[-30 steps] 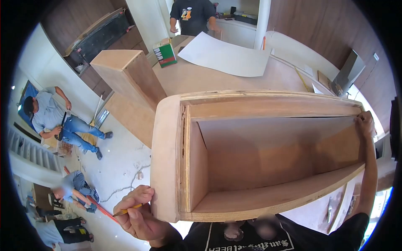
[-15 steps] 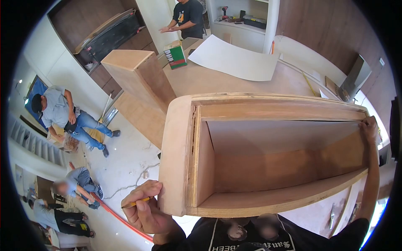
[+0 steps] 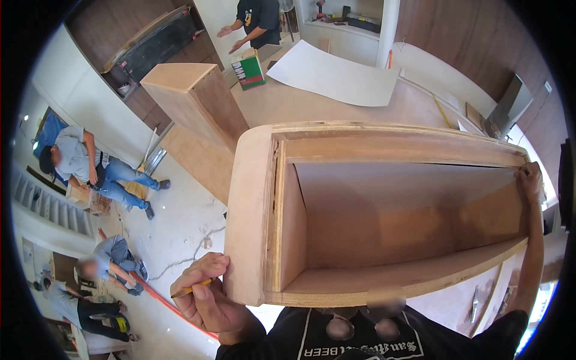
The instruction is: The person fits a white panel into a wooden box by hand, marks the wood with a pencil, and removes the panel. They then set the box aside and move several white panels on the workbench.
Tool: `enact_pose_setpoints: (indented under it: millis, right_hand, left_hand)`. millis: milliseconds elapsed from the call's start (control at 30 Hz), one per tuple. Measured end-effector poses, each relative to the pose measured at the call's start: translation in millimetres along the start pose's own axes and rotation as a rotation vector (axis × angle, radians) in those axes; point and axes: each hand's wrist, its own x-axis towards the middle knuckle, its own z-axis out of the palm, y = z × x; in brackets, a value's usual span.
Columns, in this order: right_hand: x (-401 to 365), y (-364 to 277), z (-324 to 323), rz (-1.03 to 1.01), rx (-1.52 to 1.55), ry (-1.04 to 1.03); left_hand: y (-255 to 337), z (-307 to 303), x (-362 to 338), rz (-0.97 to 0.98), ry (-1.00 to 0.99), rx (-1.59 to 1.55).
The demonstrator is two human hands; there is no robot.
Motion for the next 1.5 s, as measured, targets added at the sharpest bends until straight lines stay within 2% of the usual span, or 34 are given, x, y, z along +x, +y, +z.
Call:
enact_pose_setpoints:
  millis: [300,567,800,900,1000,1067,1100,1200,1233,1500]
  right_hand:
    - [0.1,18.3,10.1,0.035,0.030,-0.049]
    - [0.0,1.0,3.8,0.067,-0.004,-0.041]
    - [-0.4,11.6,5.0,0.055,0.009,-0.082]
    - [0.2,4.4,2.4,0.003,-0.056,-0.085]
    - [-0.5,29.7,14.1,-0.173,-0.084,-0.048]
    - [2.0,47.0,13.8,0.039,-0.009,-0.196]
    - [8.0,79.0,16.3,-0.085,-0.050,-0.213]
    - [7.8,36.3,0.4,-0.054,-0.100,-0.174]
    - [7.9,23.5,-3.9,-0.004,-0.108,-0.197]
    - [11.0,14.6,-3.7,0.043,-0.057,-0.184]
  left_hand:
    - [-1.1,2.1,1.3,-0.012,0.035,0.019]
    - [-2.1,4.4,-1.0,-0.008,0.081,0.031]
    - [-9.0,-3.2,-0.8,0.072,0.007,-0.016]
    - [-11.8,-9.2,-0.7,0.080,-0.010,-0.022]
    - [-11.4,-4.3,-4.3,0.070,0.023,-0.036]
    - [-12.7,-10.8,-2.8,0.089,-0.010,-0.058]
    - [-14.4,-16.1,-2.6,0.086,0.017,0.003]
    - [-7.9,-10.9,-6.7,0.036,0.135,0.262]
    - [-11.0,10.9,1.8,0.275,0.086,0.227]
    - [-15.3,21.6,6.7,0.364,0.110,0.355]
